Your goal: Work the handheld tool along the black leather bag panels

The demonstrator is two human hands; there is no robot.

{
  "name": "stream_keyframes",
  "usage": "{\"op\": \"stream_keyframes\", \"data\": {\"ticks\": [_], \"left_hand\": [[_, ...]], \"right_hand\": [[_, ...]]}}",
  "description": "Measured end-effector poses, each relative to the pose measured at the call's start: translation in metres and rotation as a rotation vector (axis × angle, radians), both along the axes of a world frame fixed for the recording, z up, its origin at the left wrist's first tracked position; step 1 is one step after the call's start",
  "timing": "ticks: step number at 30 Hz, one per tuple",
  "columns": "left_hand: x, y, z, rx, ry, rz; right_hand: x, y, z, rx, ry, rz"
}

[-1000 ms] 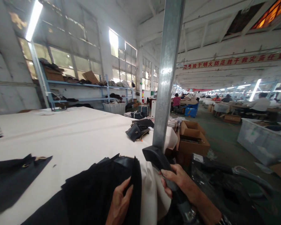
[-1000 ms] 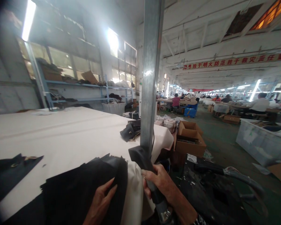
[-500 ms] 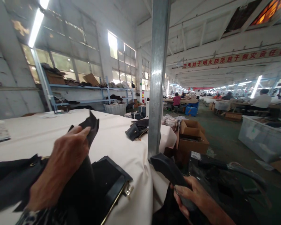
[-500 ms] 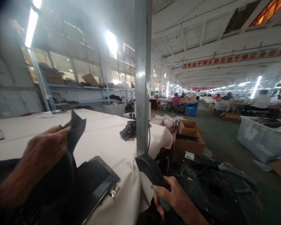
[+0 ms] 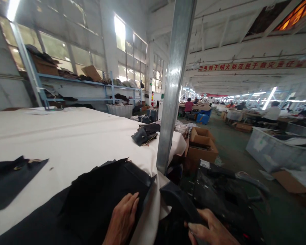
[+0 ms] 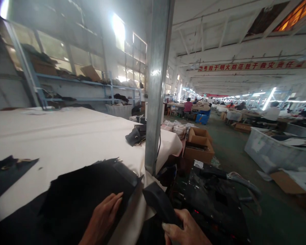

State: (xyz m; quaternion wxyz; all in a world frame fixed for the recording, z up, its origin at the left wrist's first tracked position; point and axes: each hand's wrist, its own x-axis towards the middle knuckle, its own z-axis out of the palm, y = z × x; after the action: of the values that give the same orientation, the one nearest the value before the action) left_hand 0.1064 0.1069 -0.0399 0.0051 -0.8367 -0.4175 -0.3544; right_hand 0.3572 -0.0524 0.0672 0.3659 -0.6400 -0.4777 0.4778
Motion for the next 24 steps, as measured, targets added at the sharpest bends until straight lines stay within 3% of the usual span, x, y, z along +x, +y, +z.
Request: {"op": "stream_keyframes", "data": {"ticks": [4,9,17,20,24], "left_hand": [[-0.011,0.003,0.001,-0.011,-0.144,-0.019],[-0.007,0.004,0.0,-0.016,-0.234,-0.031],[-0.009,0.007,-0.004,0.026,-0.218,-0.038],[-0.009,0.007,-0.005,0.01,-0.237,-0.037],[-0.009,0.008,-0.009,-0.003,-0.25,-0.033]], "right_hand": [[-0.007,0.012,-0.018,-0.015,-0.025,0.066],[-0.019,0.031,-0.026,-0.036,-0.017,0.082],[-0.038,0.064,-0.039,-0.05,0.095,0.056],[-0.039,0.079,-0.038,-0.069,0.159,0.034],[-0.036,0.095,-0.023,0.041,0.146,0.039]]}}
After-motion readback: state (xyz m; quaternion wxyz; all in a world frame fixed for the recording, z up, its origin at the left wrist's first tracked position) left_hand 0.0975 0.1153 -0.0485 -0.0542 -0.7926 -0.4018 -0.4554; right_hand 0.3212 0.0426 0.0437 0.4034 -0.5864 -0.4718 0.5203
